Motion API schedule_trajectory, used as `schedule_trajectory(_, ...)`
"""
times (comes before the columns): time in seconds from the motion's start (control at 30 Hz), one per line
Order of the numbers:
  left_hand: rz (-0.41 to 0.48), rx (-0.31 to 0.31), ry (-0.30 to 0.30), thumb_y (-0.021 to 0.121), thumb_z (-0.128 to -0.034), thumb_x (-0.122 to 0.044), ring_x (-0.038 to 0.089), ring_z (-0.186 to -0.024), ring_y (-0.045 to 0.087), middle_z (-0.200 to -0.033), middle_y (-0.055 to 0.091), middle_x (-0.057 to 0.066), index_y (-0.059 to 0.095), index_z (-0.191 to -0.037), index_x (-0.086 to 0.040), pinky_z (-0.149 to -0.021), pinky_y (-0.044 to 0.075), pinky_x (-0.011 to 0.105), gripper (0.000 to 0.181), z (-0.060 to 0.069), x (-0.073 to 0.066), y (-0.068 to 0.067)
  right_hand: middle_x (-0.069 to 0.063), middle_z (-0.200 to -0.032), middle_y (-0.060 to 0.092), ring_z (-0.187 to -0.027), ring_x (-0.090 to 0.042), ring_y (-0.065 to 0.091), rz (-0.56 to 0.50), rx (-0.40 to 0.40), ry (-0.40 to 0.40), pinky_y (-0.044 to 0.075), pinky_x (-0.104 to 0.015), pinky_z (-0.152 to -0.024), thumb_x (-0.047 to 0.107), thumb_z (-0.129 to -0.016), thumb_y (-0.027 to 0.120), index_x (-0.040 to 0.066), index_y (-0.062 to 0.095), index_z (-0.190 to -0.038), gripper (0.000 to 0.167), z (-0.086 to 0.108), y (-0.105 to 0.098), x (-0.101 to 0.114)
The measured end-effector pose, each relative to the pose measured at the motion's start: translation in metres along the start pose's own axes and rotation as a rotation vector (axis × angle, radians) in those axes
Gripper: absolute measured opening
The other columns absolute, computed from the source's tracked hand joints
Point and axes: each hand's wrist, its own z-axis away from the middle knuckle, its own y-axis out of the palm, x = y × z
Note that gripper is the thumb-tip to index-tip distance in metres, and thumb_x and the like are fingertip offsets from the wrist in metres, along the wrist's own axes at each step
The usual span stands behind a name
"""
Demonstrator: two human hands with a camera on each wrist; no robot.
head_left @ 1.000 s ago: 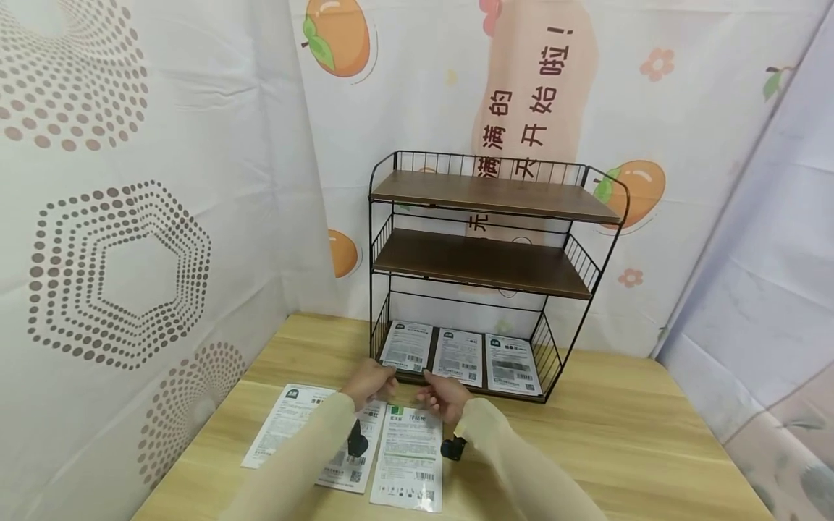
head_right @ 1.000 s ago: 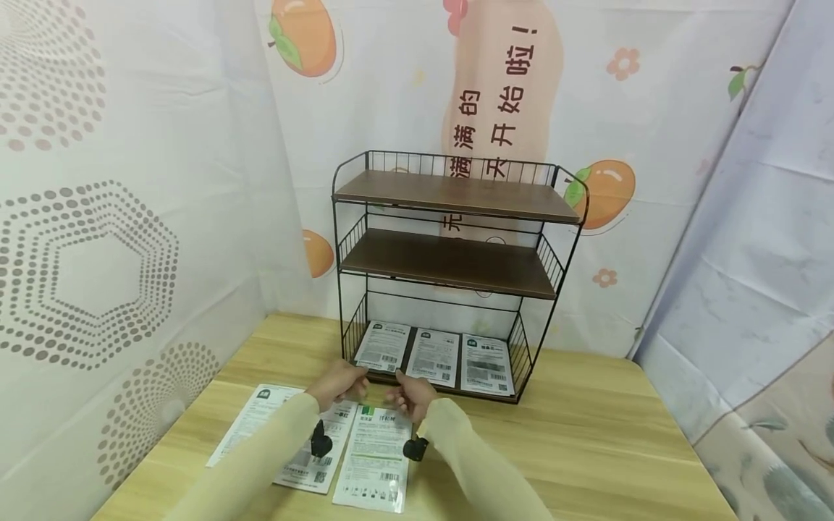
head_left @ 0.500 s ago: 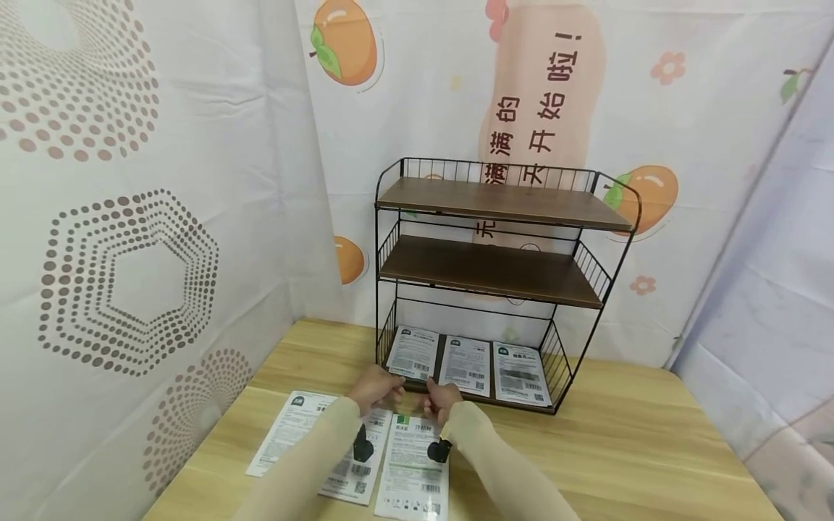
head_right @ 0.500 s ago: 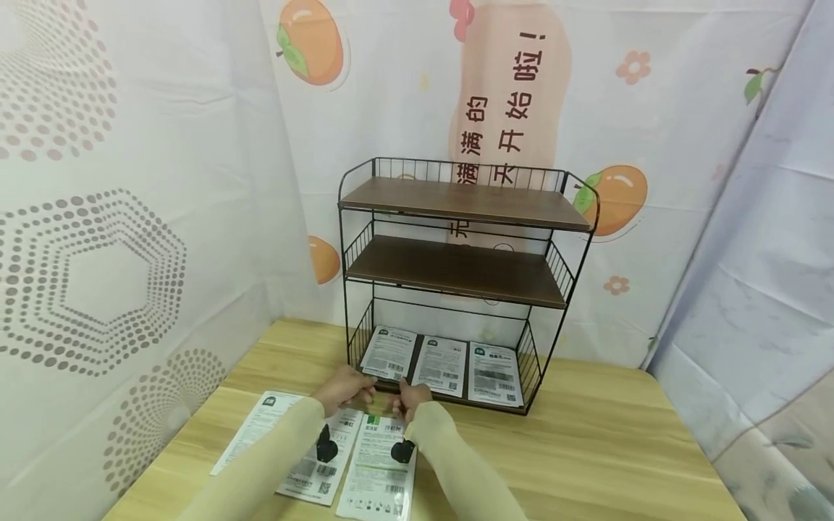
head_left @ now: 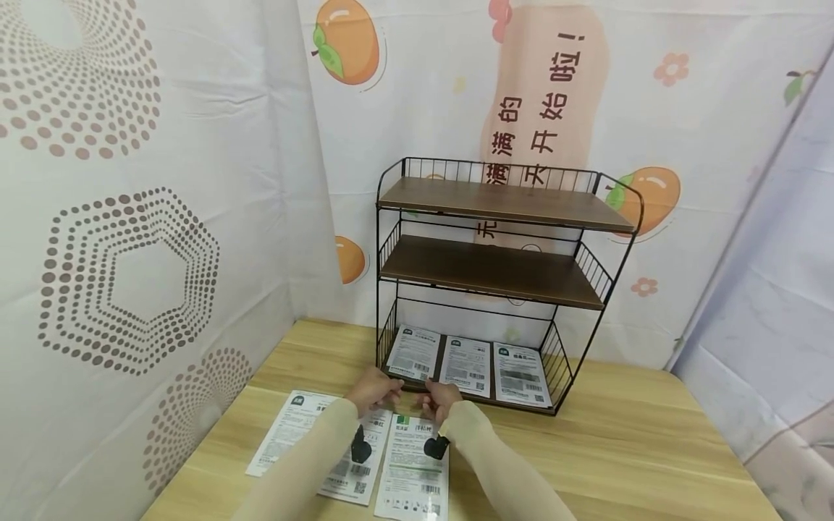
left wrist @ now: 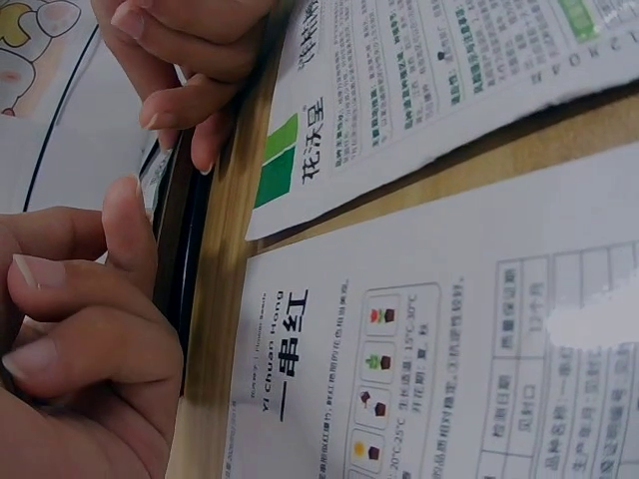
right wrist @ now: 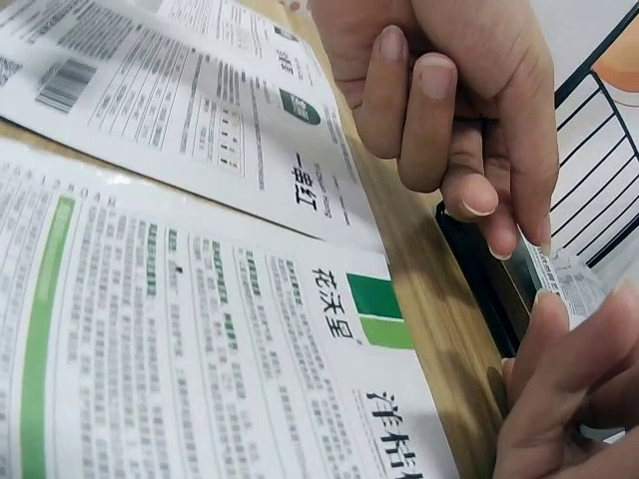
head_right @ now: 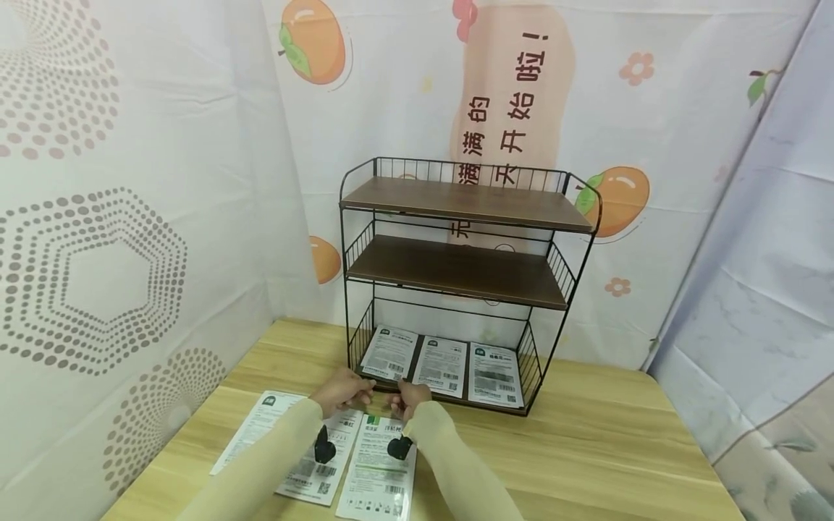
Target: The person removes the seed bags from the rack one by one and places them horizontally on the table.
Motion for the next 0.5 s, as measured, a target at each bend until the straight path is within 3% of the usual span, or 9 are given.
schedule_trajectory(0.33, -0.023, -0.004, 0.005, 0.065, -0.1008, -0.017, 0.005, -0.045, 0.038, -0.067, 0.07, 0.005, 0.073, -0.084, 0.002, -0.039, 0.026, 0.018, 0.026, 0.011, 0.001, -0.009, -0.008, -0.064, 0.065, -0.044, 0.0, 0.047, 0.014, -0.003, 0.01, 0.043, -0.012, -0.043, 0.001, -0.105, 0.043, -0.011, 0.045, -0.131, 0.029, -0.001, -0.007, 0.0)
schedule_trajectory(0.5, -0.03, -0.021, -0.009, 0.063, -0.1023, -0.019, 0.005, -0.044, 0.039, -0.064, 0.07, 0.004, 0.073, -0.084, 0.001, -0.039, 0.027, 0.018, 0.029, 0.014, 0.004, -0.013, -0.009, -0.07, 0.067, -0.046, 0.001, 0.046, 0.015, 0.067, 0.025, 0.04, -0.011, -0.043, -0.002, -0.103, 0.04, -0.014, 0.038, -0.142, 0.041, 0.012, -0.009, 0.005)
